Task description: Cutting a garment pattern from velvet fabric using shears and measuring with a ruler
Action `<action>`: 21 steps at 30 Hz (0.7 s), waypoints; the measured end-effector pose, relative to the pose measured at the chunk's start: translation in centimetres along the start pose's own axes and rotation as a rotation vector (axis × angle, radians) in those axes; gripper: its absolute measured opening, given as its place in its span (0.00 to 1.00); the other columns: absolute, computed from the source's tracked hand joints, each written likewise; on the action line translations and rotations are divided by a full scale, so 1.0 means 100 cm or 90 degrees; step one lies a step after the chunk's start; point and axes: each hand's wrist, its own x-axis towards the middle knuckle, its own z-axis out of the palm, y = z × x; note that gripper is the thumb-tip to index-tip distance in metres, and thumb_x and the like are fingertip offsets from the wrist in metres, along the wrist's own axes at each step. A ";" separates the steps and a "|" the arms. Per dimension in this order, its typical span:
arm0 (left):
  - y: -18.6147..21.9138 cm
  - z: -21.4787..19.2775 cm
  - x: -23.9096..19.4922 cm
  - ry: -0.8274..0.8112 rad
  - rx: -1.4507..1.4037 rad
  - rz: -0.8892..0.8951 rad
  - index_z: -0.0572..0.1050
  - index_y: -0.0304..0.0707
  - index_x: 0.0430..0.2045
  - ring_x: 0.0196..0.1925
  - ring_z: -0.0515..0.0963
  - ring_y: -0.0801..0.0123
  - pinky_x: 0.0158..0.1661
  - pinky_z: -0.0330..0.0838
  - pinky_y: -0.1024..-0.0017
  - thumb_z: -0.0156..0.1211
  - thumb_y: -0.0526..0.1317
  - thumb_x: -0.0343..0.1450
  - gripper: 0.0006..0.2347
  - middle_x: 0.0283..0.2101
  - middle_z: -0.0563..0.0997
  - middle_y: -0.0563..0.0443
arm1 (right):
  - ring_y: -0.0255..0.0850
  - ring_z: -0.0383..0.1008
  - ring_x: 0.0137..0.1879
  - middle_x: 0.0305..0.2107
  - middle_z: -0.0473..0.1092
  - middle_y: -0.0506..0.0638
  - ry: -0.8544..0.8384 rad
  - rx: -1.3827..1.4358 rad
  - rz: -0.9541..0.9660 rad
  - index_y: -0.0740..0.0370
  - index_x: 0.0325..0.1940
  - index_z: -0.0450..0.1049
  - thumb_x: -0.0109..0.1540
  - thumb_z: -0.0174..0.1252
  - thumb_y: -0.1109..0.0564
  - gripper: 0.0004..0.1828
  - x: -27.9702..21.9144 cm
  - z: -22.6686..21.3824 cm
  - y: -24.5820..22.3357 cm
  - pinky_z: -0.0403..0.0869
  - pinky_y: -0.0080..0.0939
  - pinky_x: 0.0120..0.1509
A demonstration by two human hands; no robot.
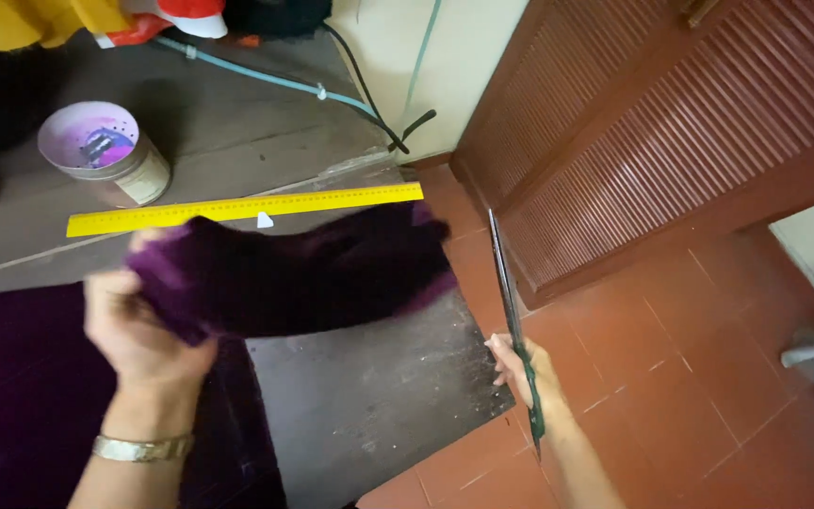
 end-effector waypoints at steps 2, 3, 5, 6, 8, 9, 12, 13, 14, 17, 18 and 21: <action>0.016 0.013 0.003 -0.011 -0.064 -0.022 0.71 0.37 0.25 0.38 0.71 0.67 0.47 0.64 0.73 0.51 0.42 0.57 0.10 0.31 0.72 0.52 | 0.40 0.68 0.29 0.22 0.63 0.50 -0.002 0.009 0.003 0.64 0.46 0.77 0.56 0.59 0.45 0.23 0.000 -0.001 0.007 0.73 0.38 0.39; 0.024 0.020 0.005 -0.024 -0.132 -0.045 0.66 0.40 0.20 0.29 0.67 0.72 0.39 0.62 0.75 0.54 0.40 0.58 0.06 0.24 0.67 0.56 | 0.41 0.68 0.27 0.21 0.63 0.50 0.000 0.017 0.005 0.64 0.47 0.78 0.56 0.58 0.45 0.23 0.000 -0.002 0.009 0.72 0.38 0.38; -0.004 0.013 0.014 -0.048 0.010 -0.053 0.69 0.40 0.29 0.34 0.71 0.70 0.41 0.65 0.75 0.54 0.40 0.59 0.09 0.30 0.71 0.54 | 0.41 0.69 0.27 0.20 0.63 0.51 -0.005 0.020 -0.004 0.66 0.45 0.79 0.57 0.58 0.44 0.23 0.003 -0.003 0.020 0.73 0.38 0.37; -0.017 0.010 0.018 -0.072 0.152 -0.062 0.71 0.40 0.38 0.38 0.76 0.69 0.43 0.68 0.75 0.55 0.40 0.61 0.13 0.36 0.75 0.52 | 0.41 0.70 0.26 0.19 0.64 0.51 -0.009 0.024 -0.012 0.67 0.43 0.80 0.57 0.57 0.44 0.24 0.004 -0.003 0.024 0.74 0.38 0.36; -0.081 -0.006 0.032 -0.136 0.479 -0.058 0.71 0.43 0.38 0.35 0.73 0.70 0.42 0.67 0.73 0.55 0.40 0.64 0.10 0.36 0.76 0.53 | 0.41 0.68 0.26 0.20 0.63 0.51 -0.013 0.028 -0.004 0.68 0.44 0.79 0.58 0.57 0.44 0.24 -0.006 0.000 0.014 0.74 0.39 0.37; -0.112 -0.014 0.038 -0.199 0.807 -0.057 0.71 0.46 0.38 0.33 0.71 0.71 0.41 0.65 0.71 0.55 0.39 0.67 0.08 0.36 0.77 0.54 | 0.41 0.67 0.25 0.20 0.61 0.51 -0.015 0.032 0.009 0.69 0.45 0.79 0.59 0.56 0.45 0.24 -0.013 0.001 0.010 0.73 0.39 0.38; -0.125 -0.008 0.012 -0.399 1.360 -0.341 0.46 0.60 0.67 0.72 0.29 0.33 0.61 0.36 0.27 0.56 0.59 0.66 0.36 0.73 0.35 0.41 | 0.44 0.68 0.23 0.20 0.62 0.52 -0.015 0.005 0.024 0.68 0.44 0.80 0.59 0.56 0.45 0.23 -0.013 0.004 0.013 0.72 0.39 0.38; -0.134 -0.016 0.009 -0.387 1.360 -0.339 0.46 0.60 0.67 0.72 0.29 0.33 0.61 0.36 0.27 0.56 0.59 0.66 0.36 0.73 0.35 0.41 | 0.44 0.68 0.23 0.20 0.62 0.52 -0.022 0.002 0.018 0.68 0.44 0.80 0.59 0.56 0.45 0.23 -0.012 0.005 0.016 0.72 0.39 0.38; -0.143 -0.025 0.006 -0.407 1.419 -0.216 0.53 0.59 0.63 0.70 0.38 0.30 0.57 0.45 0.28 0.58 0.61 0.64 0.34 0.70 0.42 0.36 | 0.44 0.67 0.23 0.20 0.62 0.53 -0.006 -0.001 0.031 0.67 0.42 0.80 0.59 0.58 0.47 0.20 -0.010 0.007 0.019 0.71 0.39 0.35; -0.162 -0.036 0.013 -0.407 1.475 -0.041 0.64 0.60 0.55 0.60 0.57 0.36 0.49 0.61 0.37 0.65 0.56 0.59 0.29 0.60 0.58 0.36 | 0.46 0.67 0.24 0.21 0.63 0.55 0.009 -0.018 0.060 0.68 0.42 0.80 0.59 0.59 0.48 0.20 -0.010 0.016 0.016 0.71 0.42 0.34; -0.167 -0.038 0.016 -0.404 1.474 0.007 0.68 0.61 0.51 0.53 0.66 0.45 0.45 0.68 0.46 0.70 0.49 0.57 0.27 0.52 0.65 0.41 | 0.47 0.68 0.25 0.22 0.65 0.57 0.016 -0.030 0.082 0.70 0.45 0.80 0.60 0.58 0.47 0.22 -0.011 0.019 0.014 0.71 0.43 0.36; -0.178 -0.061 0.025 -0.454 1.353 0.037 0.64 0.52 0.54 0.55 0.59 0.39 0.32 0.79 0.54 0.44 0.33 0.70 0.17 0.55 0.57 0.36 | 0.48 0.72 0.31 0.26 0.67 0.56 0.011 -0.131 0.114 0.67 0.48 0.82 0.61 0.53 0.42 0.27 -0.027 0.035 -0.005 0.71 0.44 0.45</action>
